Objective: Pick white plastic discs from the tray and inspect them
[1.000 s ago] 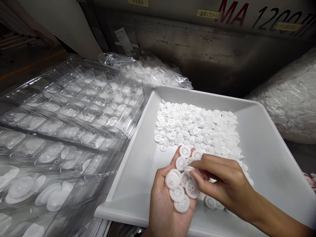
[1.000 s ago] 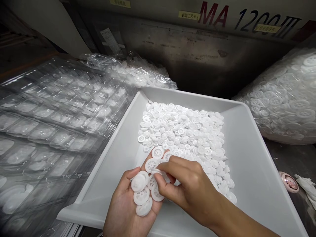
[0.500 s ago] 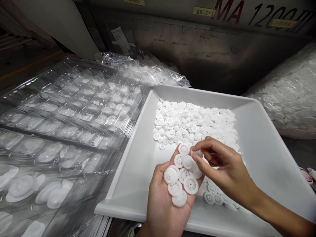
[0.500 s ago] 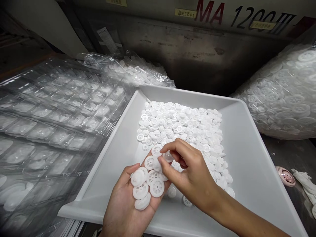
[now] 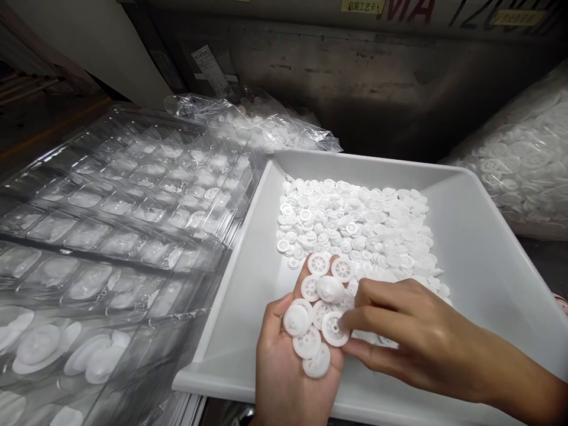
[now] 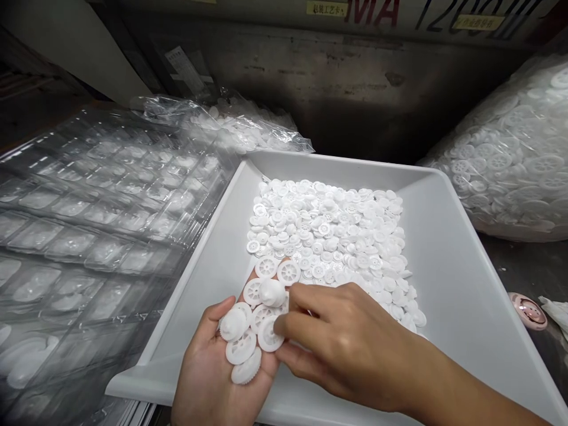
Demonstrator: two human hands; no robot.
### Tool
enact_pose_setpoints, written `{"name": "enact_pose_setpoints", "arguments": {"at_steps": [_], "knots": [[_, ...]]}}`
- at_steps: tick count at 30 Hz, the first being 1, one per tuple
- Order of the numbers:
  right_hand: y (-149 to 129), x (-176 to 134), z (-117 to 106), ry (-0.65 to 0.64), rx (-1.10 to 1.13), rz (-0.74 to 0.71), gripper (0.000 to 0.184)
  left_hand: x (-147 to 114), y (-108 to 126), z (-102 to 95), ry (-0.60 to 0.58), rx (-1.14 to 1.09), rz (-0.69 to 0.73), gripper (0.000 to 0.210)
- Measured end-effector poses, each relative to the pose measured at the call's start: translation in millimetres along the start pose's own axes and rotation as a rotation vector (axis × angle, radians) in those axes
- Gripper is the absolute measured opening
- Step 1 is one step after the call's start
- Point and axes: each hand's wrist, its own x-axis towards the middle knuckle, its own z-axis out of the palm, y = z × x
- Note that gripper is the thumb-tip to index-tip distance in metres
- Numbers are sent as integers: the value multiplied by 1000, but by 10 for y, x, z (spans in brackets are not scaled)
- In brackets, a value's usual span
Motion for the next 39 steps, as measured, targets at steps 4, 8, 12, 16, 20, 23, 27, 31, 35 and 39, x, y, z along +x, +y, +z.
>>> {"name": "enact_pose_setpoints", "arguments": {"at_steps": [4, 8, 12, 16, 20, 23, 27, 31, 35, 39], "knots": [[-35, 10, -23, -33, -84, -94, 22, -30, -8, 15, -33, -53, -11, 43], [-65, 7, -67, -147, 5, -44, 34, -3, -21, -60, -76, -94, -16, 45], [-35, -10, -79, -95, -38, -85, 30, 39, -16, -115, -115, -103, -17, 43], [5, -12, -77, 25, -160, -187, 24, 30, -6, -92, -51, -119, -11, 41], [26, -26, -96, 47, -228, -194, 29, 11, -7, -60, -47, -122, 2, 41], [28, -39, -106, 32, -214, -206, 28, 5, -5, -54, -67, -97, 5, 40], [18, -28, -73, 34, -208, -234, 15, 9, -12, -77, -73, -105, -13, 39], [21, -18, 35, 10, -217, -233, 16, 23, -20, -89, -86, -135, -42, 40], [5, -34, 124, 142, -158, -192, 26, 34, -16, -64, -75, -140, -39, 41], [-21, -14, 82, 318, 179, 22, 18, 26, -33, -58, -98, -106, -60, 40]]}}
